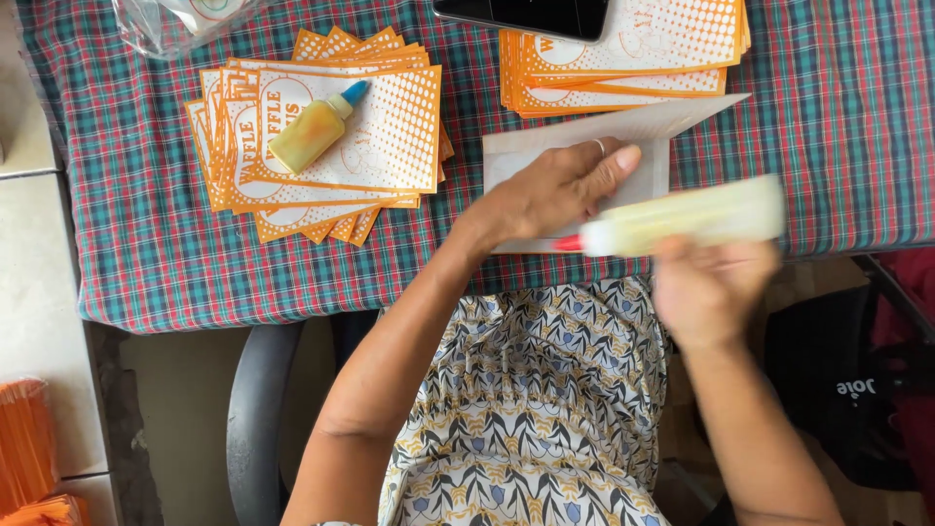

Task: The person applies glue to paper sheets and folds them by hand at a table.

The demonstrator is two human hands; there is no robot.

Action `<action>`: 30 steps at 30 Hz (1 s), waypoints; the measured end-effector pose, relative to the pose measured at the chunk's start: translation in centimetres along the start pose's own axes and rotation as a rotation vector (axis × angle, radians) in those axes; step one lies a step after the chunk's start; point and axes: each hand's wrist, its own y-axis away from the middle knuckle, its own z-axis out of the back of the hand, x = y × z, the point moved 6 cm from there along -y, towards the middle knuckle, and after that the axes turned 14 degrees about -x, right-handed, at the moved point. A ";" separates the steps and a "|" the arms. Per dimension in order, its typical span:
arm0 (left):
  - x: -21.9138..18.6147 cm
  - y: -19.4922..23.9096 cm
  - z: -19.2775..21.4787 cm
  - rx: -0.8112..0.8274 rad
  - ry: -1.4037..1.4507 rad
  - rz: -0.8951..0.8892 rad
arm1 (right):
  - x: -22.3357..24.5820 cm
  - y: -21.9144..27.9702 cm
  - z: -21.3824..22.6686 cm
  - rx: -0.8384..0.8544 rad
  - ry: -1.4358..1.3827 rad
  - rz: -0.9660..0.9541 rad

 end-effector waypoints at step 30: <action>2.5 12.4 1.3 -0.558 -0.739 -0.698 | 6.8 0.3 -4.3 0.843 0.801 1.015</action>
